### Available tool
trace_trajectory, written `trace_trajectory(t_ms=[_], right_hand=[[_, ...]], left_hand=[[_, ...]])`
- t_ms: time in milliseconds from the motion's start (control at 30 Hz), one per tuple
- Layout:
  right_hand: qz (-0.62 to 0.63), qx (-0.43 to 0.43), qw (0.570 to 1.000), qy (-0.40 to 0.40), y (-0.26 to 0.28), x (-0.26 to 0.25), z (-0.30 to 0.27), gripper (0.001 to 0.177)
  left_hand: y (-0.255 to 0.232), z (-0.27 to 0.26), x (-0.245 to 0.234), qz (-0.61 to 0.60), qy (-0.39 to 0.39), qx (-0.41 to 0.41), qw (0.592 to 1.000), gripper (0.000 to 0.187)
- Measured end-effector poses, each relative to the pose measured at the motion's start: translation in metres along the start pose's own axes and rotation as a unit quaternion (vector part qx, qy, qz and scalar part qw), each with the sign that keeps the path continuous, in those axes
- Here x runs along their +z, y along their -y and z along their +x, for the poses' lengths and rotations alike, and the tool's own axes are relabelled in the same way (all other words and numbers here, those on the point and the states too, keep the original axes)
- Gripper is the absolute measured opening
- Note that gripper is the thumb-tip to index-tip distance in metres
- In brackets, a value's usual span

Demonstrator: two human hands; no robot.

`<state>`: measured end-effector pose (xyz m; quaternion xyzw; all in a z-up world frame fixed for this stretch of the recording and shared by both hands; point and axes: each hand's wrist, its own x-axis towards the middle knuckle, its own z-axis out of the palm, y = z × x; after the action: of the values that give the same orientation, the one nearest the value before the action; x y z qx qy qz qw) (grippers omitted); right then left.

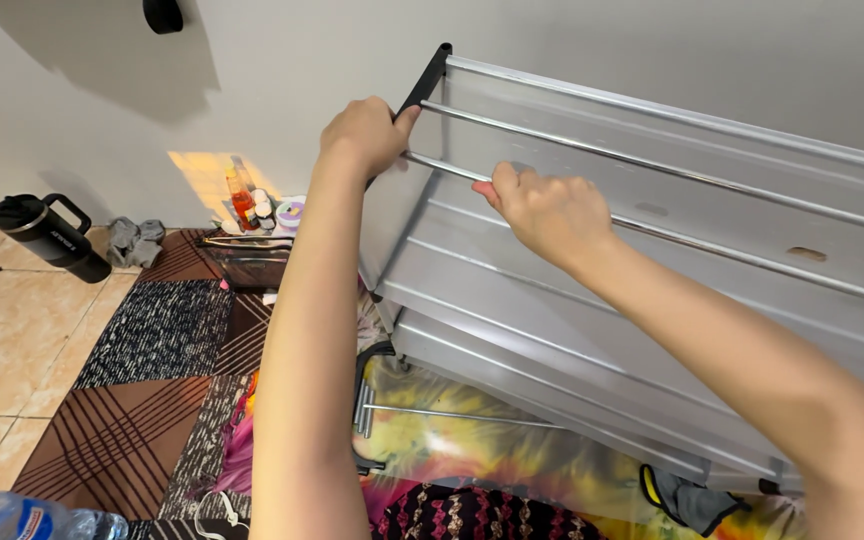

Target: The person assembles a metal drying rack by inserting horizontal rods into the frame and attaching a translucent plastic tray. They repeatedly adjust and secure the components by hand on a patterned rug.

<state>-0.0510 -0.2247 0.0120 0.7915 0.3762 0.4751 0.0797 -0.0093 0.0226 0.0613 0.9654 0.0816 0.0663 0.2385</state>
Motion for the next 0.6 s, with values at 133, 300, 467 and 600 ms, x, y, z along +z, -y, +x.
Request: trace_trajectory(t_ms=[133, 300, 467, 600], right_hand=[[-0.033, -0.020, 0.999, -0.016, 0.000, 0.009, -0.006, 0.049], [0.139, 0.077, 0.977, 0.143, -0.005, 0.005, 0.011, 0.045], [0.483, 0.277, 0.671, 0.490, -0.024, 0.028, 0.070, 0.054], [0.438, 0.185, 0.794, 0.378, -0.004, 0.032, 0.069, 0.057]], left_hand=[[0.006, 0.003, 0.001, 0.000, -0.017, 0.008, 1.000, 0.055], [0.007, 0.006, 0.004, 0.017, -0.033, 0.026, 0.999, 0.058], [0.009, 0.009, 0.013, 0.038, -0.047, 0.027, 0.998, 0.058], [0.013, 0.009, 0.005, 0.066, -0.068, 0.050, 0.994, 0.057]])
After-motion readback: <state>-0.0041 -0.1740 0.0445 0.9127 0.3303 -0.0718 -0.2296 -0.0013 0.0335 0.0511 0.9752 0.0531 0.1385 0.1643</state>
